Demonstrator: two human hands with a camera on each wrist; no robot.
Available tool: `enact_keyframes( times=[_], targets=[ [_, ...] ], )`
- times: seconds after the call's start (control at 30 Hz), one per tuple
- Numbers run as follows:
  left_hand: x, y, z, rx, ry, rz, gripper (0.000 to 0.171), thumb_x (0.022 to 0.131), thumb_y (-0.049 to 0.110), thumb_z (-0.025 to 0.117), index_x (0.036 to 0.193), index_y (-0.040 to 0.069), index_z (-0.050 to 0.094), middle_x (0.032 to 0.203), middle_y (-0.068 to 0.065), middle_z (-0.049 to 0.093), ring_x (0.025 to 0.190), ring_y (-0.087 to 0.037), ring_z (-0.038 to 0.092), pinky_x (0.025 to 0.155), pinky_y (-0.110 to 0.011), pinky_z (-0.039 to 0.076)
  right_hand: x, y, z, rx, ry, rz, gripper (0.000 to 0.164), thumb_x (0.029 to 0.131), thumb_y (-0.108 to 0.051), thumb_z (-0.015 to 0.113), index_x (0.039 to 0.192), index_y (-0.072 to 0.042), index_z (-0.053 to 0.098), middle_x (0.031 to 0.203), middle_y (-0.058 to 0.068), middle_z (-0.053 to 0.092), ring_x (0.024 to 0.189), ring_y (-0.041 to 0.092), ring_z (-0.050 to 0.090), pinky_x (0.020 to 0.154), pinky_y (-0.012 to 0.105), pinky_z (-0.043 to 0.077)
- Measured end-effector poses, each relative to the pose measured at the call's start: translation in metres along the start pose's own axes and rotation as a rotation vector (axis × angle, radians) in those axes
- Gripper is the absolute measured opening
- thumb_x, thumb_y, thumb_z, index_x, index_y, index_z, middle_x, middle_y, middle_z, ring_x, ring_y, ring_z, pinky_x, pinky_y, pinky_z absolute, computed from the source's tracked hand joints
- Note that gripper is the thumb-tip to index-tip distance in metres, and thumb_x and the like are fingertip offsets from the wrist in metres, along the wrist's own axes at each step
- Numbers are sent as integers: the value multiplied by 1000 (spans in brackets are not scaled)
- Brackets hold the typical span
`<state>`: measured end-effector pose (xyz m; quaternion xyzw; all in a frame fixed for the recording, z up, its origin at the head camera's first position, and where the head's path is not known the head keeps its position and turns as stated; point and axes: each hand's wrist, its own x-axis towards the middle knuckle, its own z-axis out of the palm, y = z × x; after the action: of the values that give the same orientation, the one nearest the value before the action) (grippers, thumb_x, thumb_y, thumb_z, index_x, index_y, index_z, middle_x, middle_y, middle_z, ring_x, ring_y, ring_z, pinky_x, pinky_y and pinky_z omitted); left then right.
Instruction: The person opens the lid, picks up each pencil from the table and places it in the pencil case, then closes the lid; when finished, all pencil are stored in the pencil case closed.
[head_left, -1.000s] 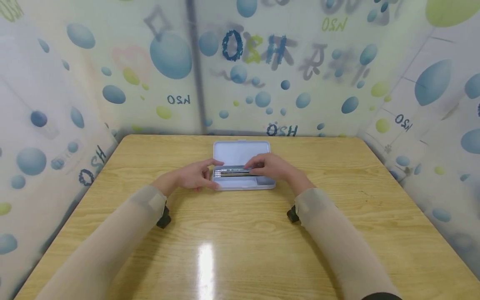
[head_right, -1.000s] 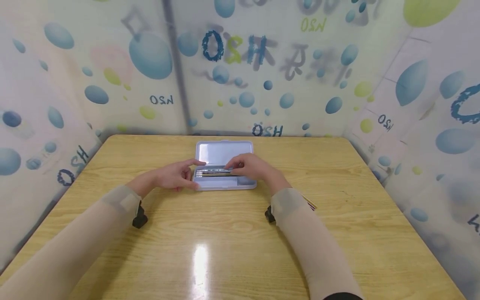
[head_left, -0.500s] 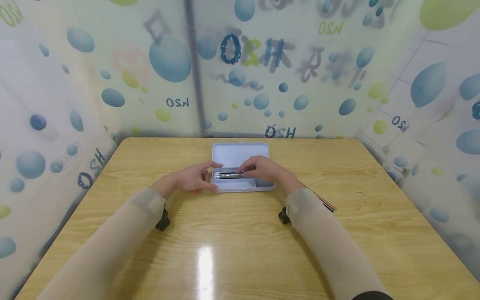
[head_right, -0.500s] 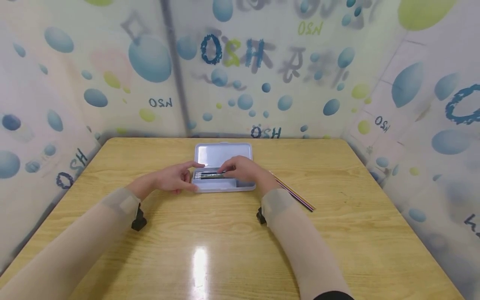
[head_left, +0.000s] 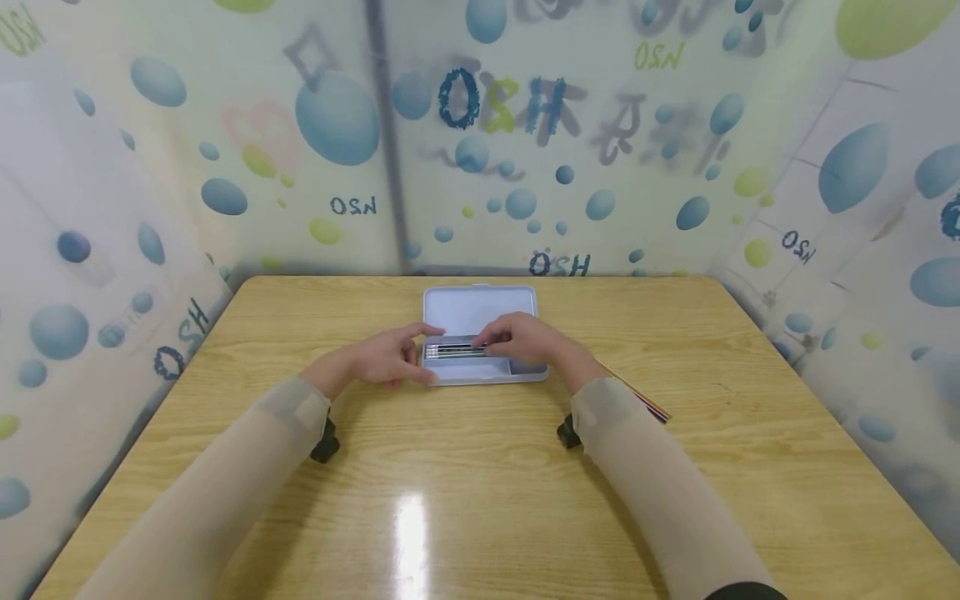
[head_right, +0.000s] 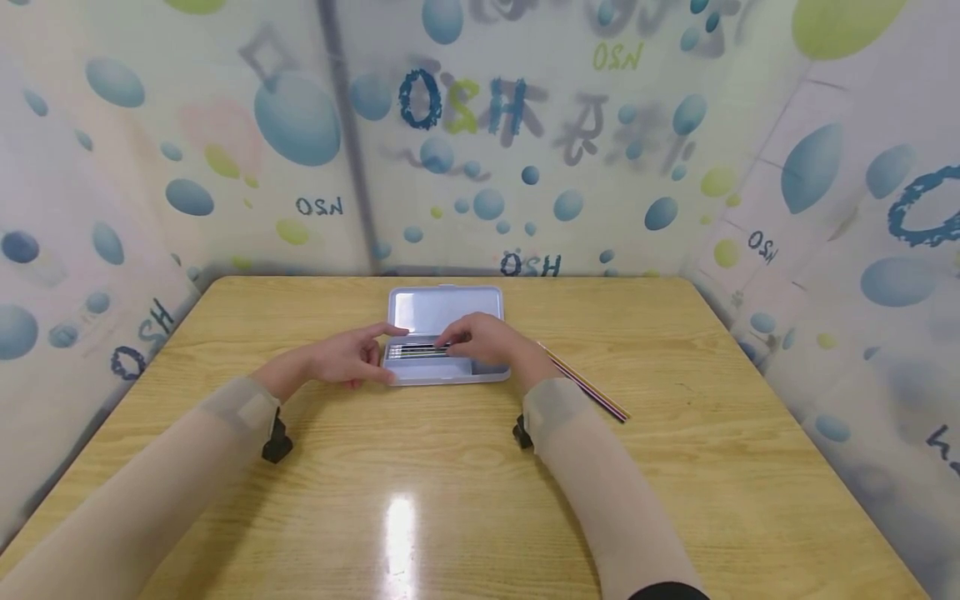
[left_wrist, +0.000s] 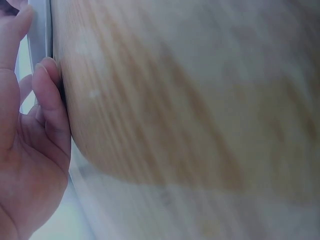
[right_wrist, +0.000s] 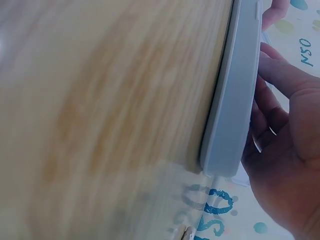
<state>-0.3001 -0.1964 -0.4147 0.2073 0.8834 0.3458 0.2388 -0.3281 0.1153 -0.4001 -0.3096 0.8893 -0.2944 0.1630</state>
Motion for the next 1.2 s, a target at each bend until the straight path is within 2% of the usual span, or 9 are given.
enact_keyframes(
  times=[0.3,0.43,0.57,0.77,0.9,1.07,1.2],
  targets=[
    [-1,2,1,2,-2,4,89,98,41,85,171,26,35,88,-6,61,59,-19,55,58,-30,51,-18,5,-9,113,46,-1,25,108,-24,74,131,-19,81,135,-1,78,127,20,68,115,46,54],
    [-2,3,1,-2,-2,9,89,99,41,84,171,25,35,89,-7,61,59,-19,54,58,-31,51,-35,8,-19,147,57,16,29,107,-28,75,133,-19,80,134,-1,78,124,20,69,110,44,55],
    [-2,2,2,-2,-1,13,89,99,40,84,171,26,34,89,-7,62,60,-18,54,58,-30,51,-56,15,-31,164,73,43,30,106,-29,76,134,-19,80,136,2,78,118,22,68,99,40,55],
    [-3,1,1,4,-1,14,90,99,39,85,171,25,35,89,-7,62,58,-17,54,58,-29,50,-89,40,-45,170,103,87,31,106,-27,75,134,-14,79,135,8,77,108,23,67,91,36,55],
    [-2,-1,1,10,-1,8,90,99,40,85,172,24,34,90,-8,62,59,-18,54,58,-29,51,-110,61,-55,170,102,124,32,105,-28,77,133,-11,79,134,9,78,108,21,67,94,34,56],
    [-2,1,2,9,1,14,90,99,40,85,172,25,34,91,-8,63,60,-18,54,58,-30,52,-135,84,-67,160,64,180,28,104,-31,78,127,-16,81,127,5,78,107,22,64,96,36,53],
    [-2,2,2,14,4,13,90,99,40,85,172,25,35,91,-8,62,60,-18,54,59,-30,52,-150,99,-75,141,19,214,27,105,-29,76,128,-16,79,130,5,76,113,22,61,101,39,51]
  ],
)
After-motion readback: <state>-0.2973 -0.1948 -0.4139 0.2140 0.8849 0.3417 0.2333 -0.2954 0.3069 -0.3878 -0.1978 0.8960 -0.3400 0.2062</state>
